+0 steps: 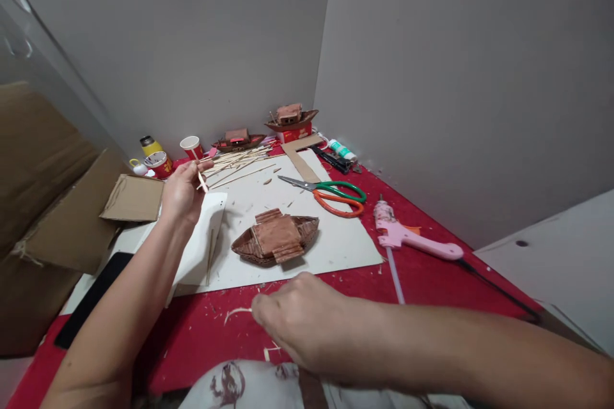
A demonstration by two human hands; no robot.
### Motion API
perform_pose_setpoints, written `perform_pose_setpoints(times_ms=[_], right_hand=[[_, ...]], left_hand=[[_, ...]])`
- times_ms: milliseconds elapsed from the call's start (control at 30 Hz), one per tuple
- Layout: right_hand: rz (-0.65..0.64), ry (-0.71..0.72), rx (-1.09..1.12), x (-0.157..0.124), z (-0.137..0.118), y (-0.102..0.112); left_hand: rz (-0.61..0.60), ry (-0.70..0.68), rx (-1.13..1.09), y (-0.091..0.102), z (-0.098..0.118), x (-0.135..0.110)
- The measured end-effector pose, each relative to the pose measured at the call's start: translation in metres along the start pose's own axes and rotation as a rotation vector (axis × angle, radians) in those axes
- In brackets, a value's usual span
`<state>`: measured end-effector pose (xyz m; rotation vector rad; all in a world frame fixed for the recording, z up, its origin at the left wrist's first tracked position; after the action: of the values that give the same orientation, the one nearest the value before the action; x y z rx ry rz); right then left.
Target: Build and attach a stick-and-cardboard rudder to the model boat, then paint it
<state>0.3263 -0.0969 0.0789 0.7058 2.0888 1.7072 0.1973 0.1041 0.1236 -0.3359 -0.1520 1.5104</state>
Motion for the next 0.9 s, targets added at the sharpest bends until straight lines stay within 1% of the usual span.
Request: perform_pose_setpoints(times_ms=[100, 167, 233, 300, 400, 500, 600, 700, 800, 900], right_hand=[[-0.095, -0.004, 0.107, -0.006, 0.0, -0.003], [-0.119, -0.036, 0.142, -0.012, 0.003, -0.004], [-0.122, -0.089, 0.206, -0.021, 0.006, -0.007], [-0.089, -0.148, 0.307, -0.031, 0.011, -0.011], [0.024, -0.212, 0.454, -0.046, 0.019, -0.017], [0.15, -0.276, 0.52, -0.06, 0.026, -0.022], [0.229, -0.368, 0.558, -0.07, 0.032, -0.028], [0.275, -0.437, 0.595, -0.079, 0.036, -0.033], [0.292, -0.461, 0.608, -0.084, 0.041, -0.036], [0.301, -0.459, 0.601, -0.088, 0.044, -0.036]], left_hand=[[-0.085, 0.022, 0.027, 0.013, -0.001, -0.016], [-0.155, -0.042, 0.069, 0.021, -0.005, -0.031], [-0.201, -0.095, 0.15, 0.03, -0.011, -0.046], [-0.225, -0.123, 0.28, 0.038, -0.019, -0.059], [-0.226, -0.165, 0.508, 0.047, -0.032, -0.075], [-0.256, -0.265, 0.674, 0.046, -0.043, -0.084], [-0.312, -0.438, 0.772, 0.041, -0.051, -0.086], [-0.372, -0.603, 0.819, 0.037, -0.058, -0.085], [-0.46, -0.705, 0.853, 0.035, -0.063, -0.084], [-0.51, -0.775, 0.882, 0.033, -0.065, -0.085]])
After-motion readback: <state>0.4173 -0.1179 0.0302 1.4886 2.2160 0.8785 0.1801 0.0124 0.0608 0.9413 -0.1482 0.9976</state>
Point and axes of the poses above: each hand's wrist, its own x-axis towards the middle knuckle, its own y-axis out of the back of the hand, z = x × y, the point moved 2 cm from there along x, towards the middle knuckle, and after that the axes turned 9 degrees about y, right-handed, at the moved point
